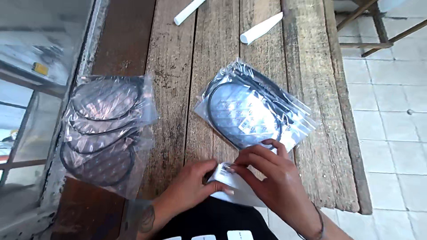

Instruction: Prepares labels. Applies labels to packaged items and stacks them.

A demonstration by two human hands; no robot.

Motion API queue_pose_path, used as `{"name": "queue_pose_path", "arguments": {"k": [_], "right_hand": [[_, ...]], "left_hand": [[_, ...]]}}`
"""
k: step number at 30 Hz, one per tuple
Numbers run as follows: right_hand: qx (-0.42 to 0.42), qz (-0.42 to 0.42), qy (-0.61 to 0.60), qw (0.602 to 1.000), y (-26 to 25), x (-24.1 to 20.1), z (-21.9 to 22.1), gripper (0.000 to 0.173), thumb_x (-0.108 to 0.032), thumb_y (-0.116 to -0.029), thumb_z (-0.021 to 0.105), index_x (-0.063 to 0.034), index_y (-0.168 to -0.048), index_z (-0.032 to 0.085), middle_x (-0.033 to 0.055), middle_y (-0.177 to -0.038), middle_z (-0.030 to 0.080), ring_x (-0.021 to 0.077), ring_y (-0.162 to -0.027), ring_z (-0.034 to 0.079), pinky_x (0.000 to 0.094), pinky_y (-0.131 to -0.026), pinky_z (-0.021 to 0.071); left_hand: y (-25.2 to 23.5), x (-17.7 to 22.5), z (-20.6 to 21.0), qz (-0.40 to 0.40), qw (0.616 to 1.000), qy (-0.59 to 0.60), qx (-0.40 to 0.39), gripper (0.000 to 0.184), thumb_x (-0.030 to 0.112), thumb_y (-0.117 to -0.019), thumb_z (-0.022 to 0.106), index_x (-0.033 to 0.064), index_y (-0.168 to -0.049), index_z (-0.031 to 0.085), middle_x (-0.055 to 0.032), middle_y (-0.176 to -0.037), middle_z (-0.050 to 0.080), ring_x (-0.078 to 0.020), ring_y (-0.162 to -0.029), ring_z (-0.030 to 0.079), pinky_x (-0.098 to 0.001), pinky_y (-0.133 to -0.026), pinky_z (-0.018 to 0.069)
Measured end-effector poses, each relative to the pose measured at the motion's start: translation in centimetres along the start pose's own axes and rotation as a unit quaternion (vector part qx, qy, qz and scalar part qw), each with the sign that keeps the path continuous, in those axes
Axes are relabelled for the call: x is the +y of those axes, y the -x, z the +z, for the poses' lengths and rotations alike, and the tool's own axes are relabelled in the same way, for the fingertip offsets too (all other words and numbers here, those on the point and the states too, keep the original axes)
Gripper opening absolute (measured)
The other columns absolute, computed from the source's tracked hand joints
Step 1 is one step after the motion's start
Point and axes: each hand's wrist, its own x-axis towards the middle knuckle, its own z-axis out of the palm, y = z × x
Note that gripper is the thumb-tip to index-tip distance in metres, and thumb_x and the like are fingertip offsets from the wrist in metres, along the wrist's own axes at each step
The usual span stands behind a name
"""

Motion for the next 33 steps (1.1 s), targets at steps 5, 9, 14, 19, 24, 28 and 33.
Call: {"name": "queue_pose_path", "arguments": {"k": [5,9,14,19,24,28,33], "right_hand": [[0.262,0.119,0.039,0.957,-1.2,6.3,-2.7,0.025,-0.020,-0.0994,0.065,0.0045,-0.101,0.067,0.0099,-0.090,0.070,0.0127,-0.080,0.070,0.0323,-0.076,0.0611],[0.119,0.095,0.163,0.975,-0.1,8.7,4.0,0.060,-0.042,-0.0943,0.066,0.0031,-0.134,0.060,0.0315,-0.135,0.059,0.0487,-0.126,0.057,0.0753,-0.105,0.0322],[0.020,0.035,0.268,0.962,-0.5,13.0,10.5,0.084,-0.076,-0.0942,0.039,-0.0144,-0.150,0.052,0.0295,-0.154,0.044,0.0503,-0.143,0.041,0.0804,-0.109,0.0226],[0.029,0.027,0.262,0.964,-3.6,17.0,8.4,0.091,-0.076,-0.0916,0.042,-0.0074,-0.151,0.048,0.0272,-0.156,0.042,0.0476,-0.145,0.039,0.0753,-0.114,0.0216],[0.121,0.099,0.046,0.987,-4.4,11.4,4.9,0.062,-0.032,-0.0951,0.068,0.0136,-0.130,0.046,0.0318,-0.119,0.061,0.0390,-0.109,0.064,0.0532,-0.096,0.0519],[0.089,0.138,-0.029,0.986,-4.0,7.6,3.4,0.034,-0.027,-0.1039,0.056,0.0056,-0.110,0.060,0.0108,-0.087,0.068,0.0149,-0.071,0.069,0.0348,-0.068,0.0616],[0.087,0.174,-0.067,0.979,-3.3,7.4,0.9,0.029,-0.026,-0.0984,0.065,0.0018,-0.105,0.065,0.0040,-0.084,0.069,0.0083,-0.068,0.068,0.0285,-0.064,0.0606]], "left_hand": [[-8.2,-0.3,-3.9,-0.166,0.985,-0.006,0.045,0.019,0.007,-0.0951,0.068,-0.0054,-0.110,0.070,-0.0159,-0.093,0.072,-0.0229,-0.086,0.070,-0.0438,-0.083,0.0575],[-18.1,-2.7,-8.4,-0.105,0.968,0.084,0.211,0.043,0.016,-0.1024,0.061,-0.0043,-0.139,0.051,-0.0186,-0.118,0.070,-0.0242,-0.105,0.071,-0.0435,-0.095,0.0579],[-12.9,-9.4,-14.4,-0.232,0.845,-0.369,0.309,0.084,0.044,-0.0926,0.071,-0.0013,-0.155,0.038,-0.0305,-0.159,0.035,-0.0514,-0.148,0.029,-0.0719,-0.119,0.0187],[-7.0,-12.8,-15.0,-0.269,0.823,-0.389,0.316,0.049,0.018,-0.1053,0.054,-0.0004,-0.151,0.047,-0.0238,-0.153,0.049,-0.0428,-0.142,0.046,-0.0589,-0.117,0.0358],[-0.6,-5.1,-7.7,-0.148,0.893,-0.309,0.293,0.044,0.029,-0.1057,0.051,0.0033,-0.139,0.062,-0.0133,-0.145,0.060,-0.0330,-0.139,0.053,-0.0568,-0.117,0.0380],[3.1,-8.6,0.1,-0.104,0.952,-0.240,0.158,0.069,0.060,-0.1003,0.051,0.0109,-0.148,0.055,-0.0069,-0.157,0.048,-0.0280,-0.151,0.037,-0.0557,-0.124,0.0258],[4.7,-11.4,2.3,0.027,0.961,-0.221,0.163,0.037,0.036,-0.0868,0.079,0.0123,-0.114,0.072,-0.0131,-0.132,0.064,-0.0365,-0.140,0.048,-0.0522,-0.117,0.0393]]}}
